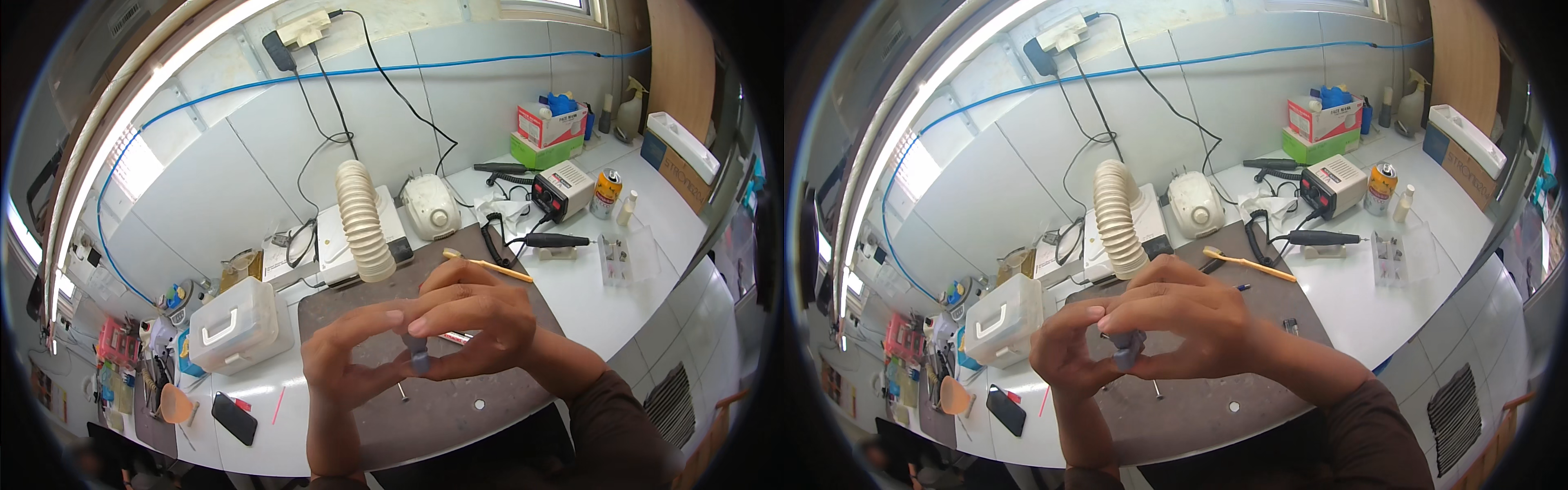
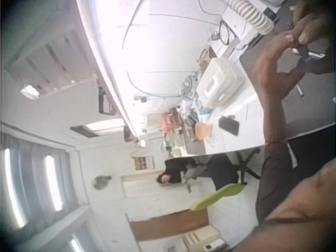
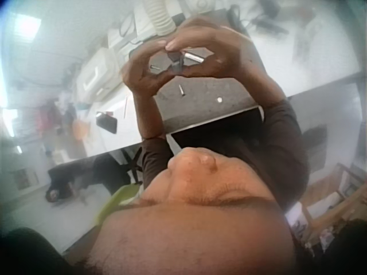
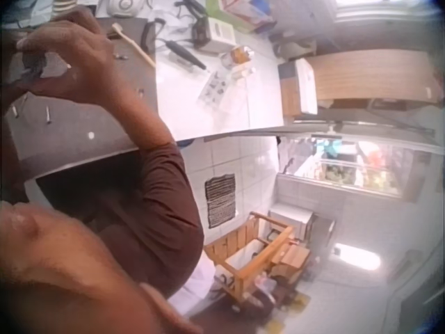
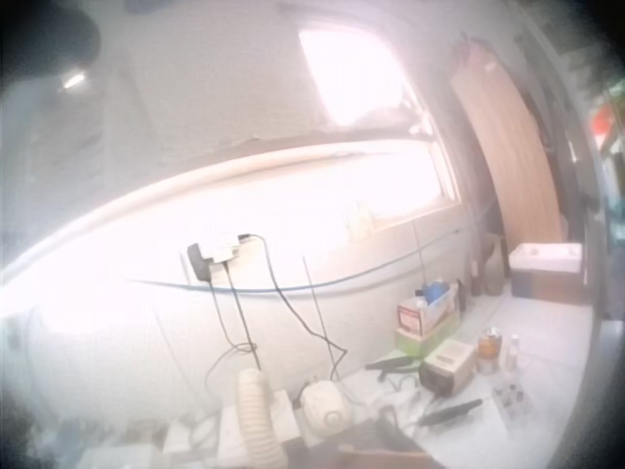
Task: The person cleans a small purple denture with a toothbrush, then uses a rotary tool to grind and shape a small white component attached to it. They repeatedly switch between grinding and brushing to refine the fit and surface of the denture.
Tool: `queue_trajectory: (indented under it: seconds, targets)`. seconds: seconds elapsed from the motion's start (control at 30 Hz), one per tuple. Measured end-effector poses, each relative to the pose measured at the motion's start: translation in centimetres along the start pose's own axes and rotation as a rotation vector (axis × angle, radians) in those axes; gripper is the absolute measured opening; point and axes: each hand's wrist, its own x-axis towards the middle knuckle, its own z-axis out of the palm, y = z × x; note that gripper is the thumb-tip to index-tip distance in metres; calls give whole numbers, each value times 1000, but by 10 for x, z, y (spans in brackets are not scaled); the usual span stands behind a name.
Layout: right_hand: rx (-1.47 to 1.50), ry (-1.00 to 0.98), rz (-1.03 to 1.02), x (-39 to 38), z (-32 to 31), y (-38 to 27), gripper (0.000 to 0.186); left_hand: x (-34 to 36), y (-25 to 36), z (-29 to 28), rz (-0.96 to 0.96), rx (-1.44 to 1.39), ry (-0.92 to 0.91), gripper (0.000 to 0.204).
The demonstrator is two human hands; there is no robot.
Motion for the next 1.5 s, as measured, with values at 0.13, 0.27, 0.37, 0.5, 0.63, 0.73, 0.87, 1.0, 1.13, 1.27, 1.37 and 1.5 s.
queue_trajectory:
  seconds: [0.13, 0.27, 0.37, 0.5, 0.63, 0.73, 0.87, 1.0, 1.13, 1.27, 1.37, 1.5]
  targets:
    - [-124, 37, 29, -5, 4, -9, 59, -5, -13, 16, -10, -373, 59, 55]
    - [-277, 16, -46, 0, -1, -18, 54, -10, -22, 22, -50, -548, 63, 45]
    - [-309, 18, -42, -1, -1, -21, 49, -12, -27, 28, -59, -622, 76, 39]
    - [-324, -15, -73, 0, -1, -21, 39, -14, -24, 30, -107, -688, 113, 36]
    - [-317, -50, -140, 2, -4, -19, 30, -10, -22, 29, -76, -792, 75, 35]
    - [-306, -83, -137, 2, -7, -21, 27, -11, -27, 26, -22, -705, 50, 35]
    - [-333, -71, -122, 2, -7, -19, 33, -12, -22, 25, -86, -662, 81, 38]
    - [-340, -21, -78, 0, -2, -17, 42, -13, -26, 29, -119, -673, 110, 44]
    - [-363, -18, -50, 0, -4, -18, 44, -13, -28, 32, -152, -761, 123, 49]
    - [-294, -112, 37, 1, -9, -17, 43, -17, -32, 31, -187, -804, 147, 59]
    - [-244, -162, 101, 3, -14, -16, 45, -18, -37, 27, -238, -880, 153, 67]
    - [-213, -179, 125, 5, -16, -14, 47, -21, -42, 23, -306, -928, 165, 73]
